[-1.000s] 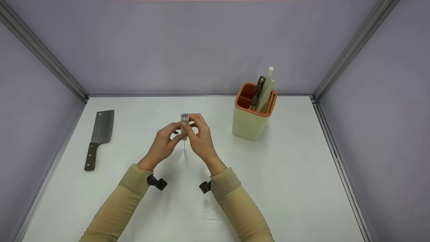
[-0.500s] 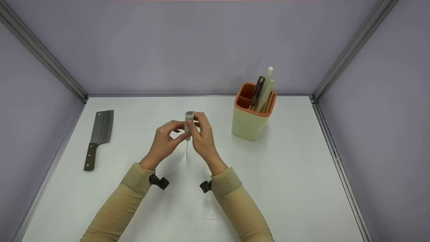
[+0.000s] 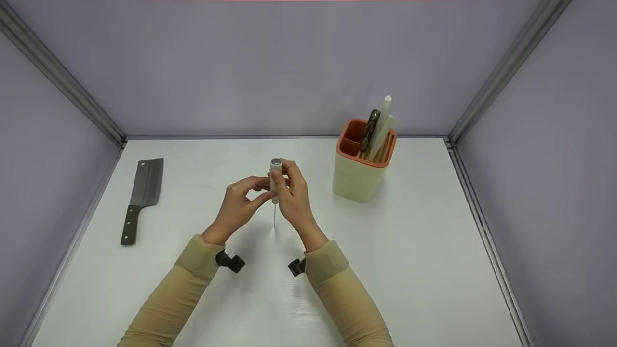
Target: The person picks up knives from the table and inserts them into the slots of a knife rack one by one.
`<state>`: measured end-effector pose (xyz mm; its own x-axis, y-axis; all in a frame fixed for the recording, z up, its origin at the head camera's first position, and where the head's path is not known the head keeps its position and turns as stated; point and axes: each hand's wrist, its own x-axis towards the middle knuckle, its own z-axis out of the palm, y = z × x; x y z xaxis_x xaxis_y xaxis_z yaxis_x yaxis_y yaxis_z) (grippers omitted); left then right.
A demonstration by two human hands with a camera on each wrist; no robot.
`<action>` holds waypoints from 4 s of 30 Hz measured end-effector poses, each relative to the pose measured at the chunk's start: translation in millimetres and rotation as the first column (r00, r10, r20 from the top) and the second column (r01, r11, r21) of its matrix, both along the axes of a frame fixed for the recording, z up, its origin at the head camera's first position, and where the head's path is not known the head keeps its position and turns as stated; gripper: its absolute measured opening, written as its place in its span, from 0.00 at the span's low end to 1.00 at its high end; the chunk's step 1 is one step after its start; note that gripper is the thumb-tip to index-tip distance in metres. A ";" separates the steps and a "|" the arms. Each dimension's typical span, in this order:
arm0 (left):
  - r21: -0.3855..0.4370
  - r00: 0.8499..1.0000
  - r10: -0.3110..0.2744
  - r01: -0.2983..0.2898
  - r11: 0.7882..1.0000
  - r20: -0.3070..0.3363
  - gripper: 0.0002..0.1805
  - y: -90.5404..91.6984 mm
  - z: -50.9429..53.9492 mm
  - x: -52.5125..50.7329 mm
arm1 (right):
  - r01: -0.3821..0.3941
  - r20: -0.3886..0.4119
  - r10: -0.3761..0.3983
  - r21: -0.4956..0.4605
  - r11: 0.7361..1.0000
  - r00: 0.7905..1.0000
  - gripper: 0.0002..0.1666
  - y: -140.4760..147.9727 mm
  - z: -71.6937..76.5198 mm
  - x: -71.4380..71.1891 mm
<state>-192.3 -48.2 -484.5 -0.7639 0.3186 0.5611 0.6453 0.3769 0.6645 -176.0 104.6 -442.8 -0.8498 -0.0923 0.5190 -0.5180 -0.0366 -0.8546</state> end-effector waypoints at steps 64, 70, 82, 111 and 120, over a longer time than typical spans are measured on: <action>-0.123 0.967 -0.091 0.123 0.985 0.239 0.32 62.9 -5.3 -7.4 | 0.184 -0.019 -0.205 -0.367 0.912 0.979 0.02 155.3 32.4 -8.7; -0.122 0.960 -0.101 0.136 0.983 0.261 0.33 70.6 -1.2 -10.5 | 0.199 -0.003 -0.218 -0.391 0.899 0.976 0.02 167.9 45.2 -11.5; -0.033 0.956 -0.144 0.158 0.987 0.254 0.32 86.8 8.0 -15.5 | 0.239 0.052 -0.236 -0.357 0.903 0.970 0.02 180.7 86.5 -27.3; 0.014 0.971 -0.152 0.152 0.988 0.184 0.30 101.1 28.5 -24.4 | 0.275 0.169 -0.222 -0.437 0.856 0.960 0.06 188.9 175.6 -76.7; -0.024 0.975 -0.124 0.130 0.991 0.186 0.30 97.8 30.0 -30.3 | 0.256 0.128 -0.223 -0.408 0.876 0.966 0.05 197.3 160.8 -96.9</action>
